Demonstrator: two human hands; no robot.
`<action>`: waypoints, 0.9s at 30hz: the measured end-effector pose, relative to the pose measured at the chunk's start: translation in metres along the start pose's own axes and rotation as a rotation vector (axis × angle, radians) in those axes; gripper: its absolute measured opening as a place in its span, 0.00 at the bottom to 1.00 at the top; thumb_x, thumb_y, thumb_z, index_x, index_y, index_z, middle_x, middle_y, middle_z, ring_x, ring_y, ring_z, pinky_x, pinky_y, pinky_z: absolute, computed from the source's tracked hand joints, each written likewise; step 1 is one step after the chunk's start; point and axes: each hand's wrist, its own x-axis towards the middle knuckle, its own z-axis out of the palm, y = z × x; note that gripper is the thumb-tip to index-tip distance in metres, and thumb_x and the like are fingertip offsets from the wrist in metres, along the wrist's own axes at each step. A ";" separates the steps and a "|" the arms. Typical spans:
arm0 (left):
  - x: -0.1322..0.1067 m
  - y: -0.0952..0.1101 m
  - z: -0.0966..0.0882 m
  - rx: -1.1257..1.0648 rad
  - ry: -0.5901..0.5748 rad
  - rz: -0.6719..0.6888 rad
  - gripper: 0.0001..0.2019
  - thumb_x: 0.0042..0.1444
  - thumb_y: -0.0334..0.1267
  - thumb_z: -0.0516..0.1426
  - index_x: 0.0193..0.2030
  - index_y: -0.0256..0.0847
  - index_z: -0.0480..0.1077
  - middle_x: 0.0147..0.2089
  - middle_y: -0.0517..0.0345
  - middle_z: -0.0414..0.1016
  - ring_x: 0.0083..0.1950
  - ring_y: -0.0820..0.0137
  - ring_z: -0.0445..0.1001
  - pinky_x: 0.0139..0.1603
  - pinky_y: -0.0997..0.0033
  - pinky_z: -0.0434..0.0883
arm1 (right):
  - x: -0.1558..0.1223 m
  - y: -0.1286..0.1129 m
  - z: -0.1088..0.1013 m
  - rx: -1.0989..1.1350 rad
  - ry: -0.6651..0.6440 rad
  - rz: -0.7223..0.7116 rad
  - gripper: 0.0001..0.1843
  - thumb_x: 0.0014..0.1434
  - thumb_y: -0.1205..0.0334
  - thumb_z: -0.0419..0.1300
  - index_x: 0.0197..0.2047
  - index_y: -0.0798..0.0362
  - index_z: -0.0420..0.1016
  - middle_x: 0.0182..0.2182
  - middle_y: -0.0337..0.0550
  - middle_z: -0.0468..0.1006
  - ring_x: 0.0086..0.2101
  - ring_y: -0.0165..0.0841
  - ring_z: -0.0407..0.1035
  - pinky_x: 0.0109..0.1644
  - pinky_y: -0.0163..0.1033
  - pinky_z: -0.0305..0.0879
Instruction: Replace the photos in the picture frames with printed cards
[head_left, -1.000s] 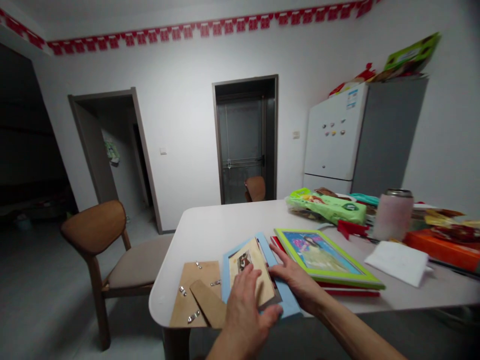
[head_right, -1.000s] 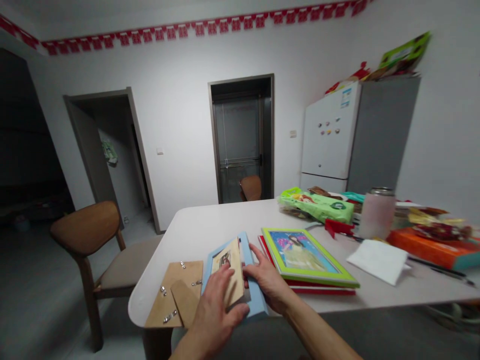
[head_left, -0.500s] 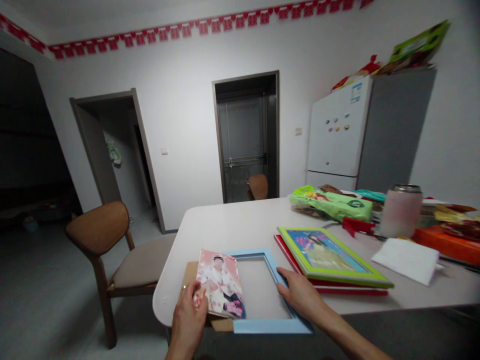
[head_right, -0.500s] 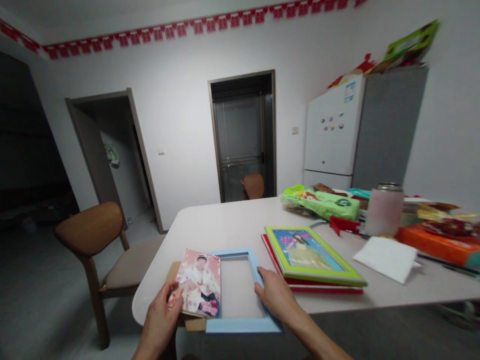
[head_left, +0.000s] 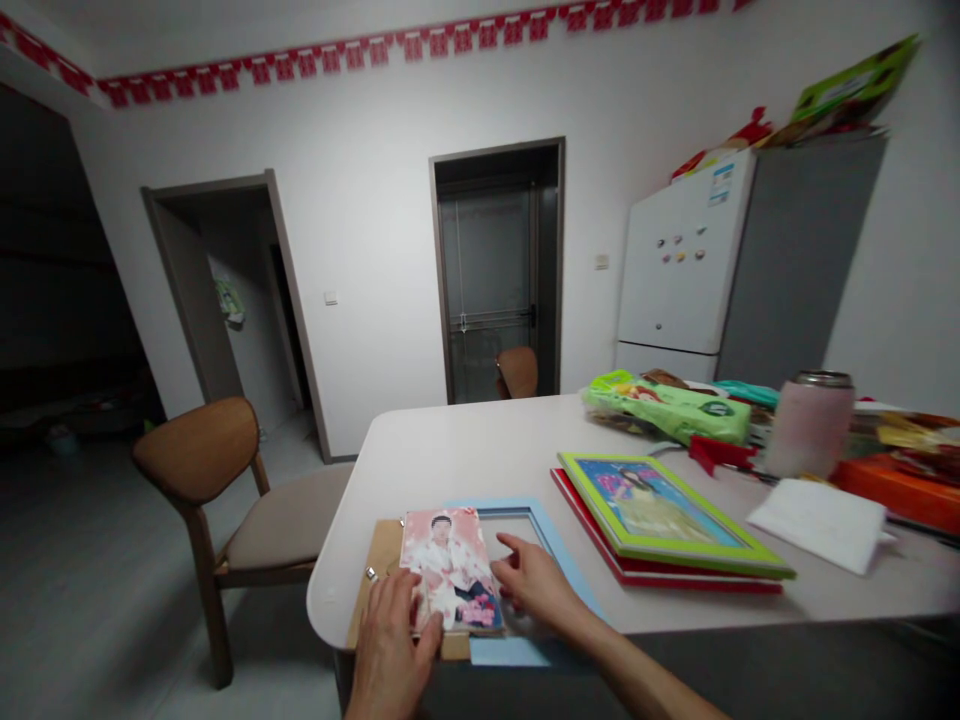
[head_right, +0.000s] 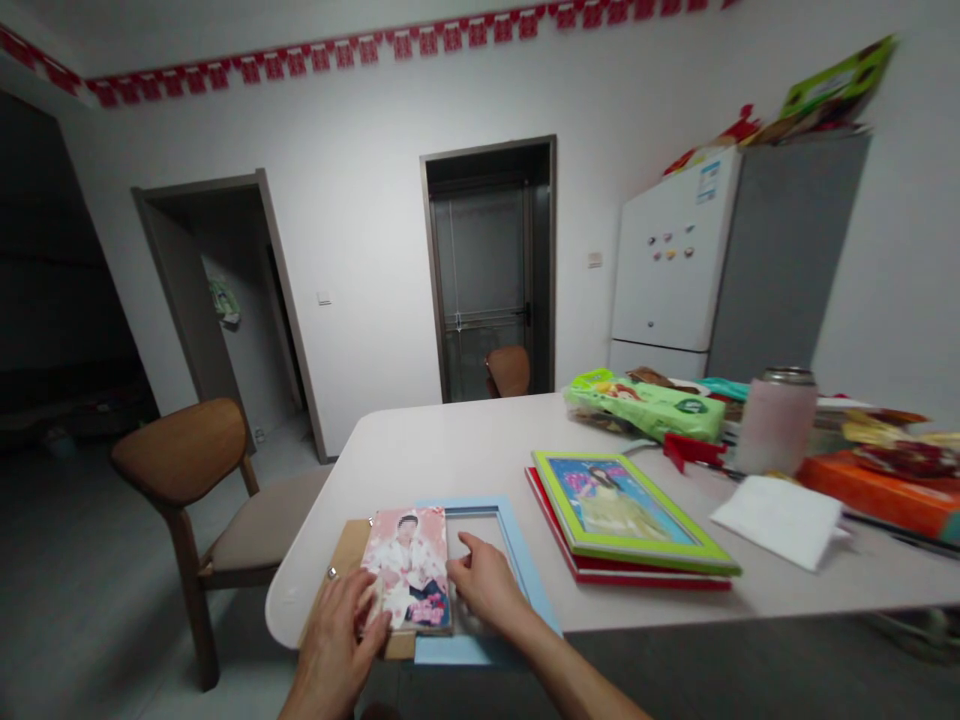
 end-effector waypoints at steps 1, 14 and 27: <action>-0.001 0.003 0.004 -0.037 -0.024 0.028 0.19 0.46 0.40 0.52 0.45 0.38 0.65 0.49 0.47 0.66 0.52 0.57 0.60 0.52 0.56 0.57 | 0.002 -0.002 0.006 0.109 -0.047 0.069 0.29 0.44 0.68 0.48 0.52 0.67 0.58 0.18 0.40 0.71 0.16 0.26 0.62 0.20 0.31 0.57; 0.026 0.060 0.013 -0.843 0.221 -0.149 0.17 0.52 0.40 0.47 0.47 0.35 0.63 0.47 0.49 0.69 0.50 0.62 0.65 0.52 0.63 0.60 | -0.017 -0.043 -0.004 0.635 -0.010 0.138 0.23 0.51 0.55 0.49 0.49 0.56 0.59 0.35 0.47 0.71 0.25 0.26 0.67 0.24 0.30 0.62; 0.012 0.041 0.032 -0.538 -0.061 -0.169 0.22 0.43 0.36 0.53 0.48 0.35 0.63 0.52 0.46 0.65 0.54 0.62 0.60 0.55 0.62 0.55 | 0.014 0.024 -0.061 0.117 0.104 0.068 0.25 0.46 0.70 0.43 0.48 0.61 0.64 0.30 0.47 0.77 0.27 0.33 0.70 0.27 0.33 0.63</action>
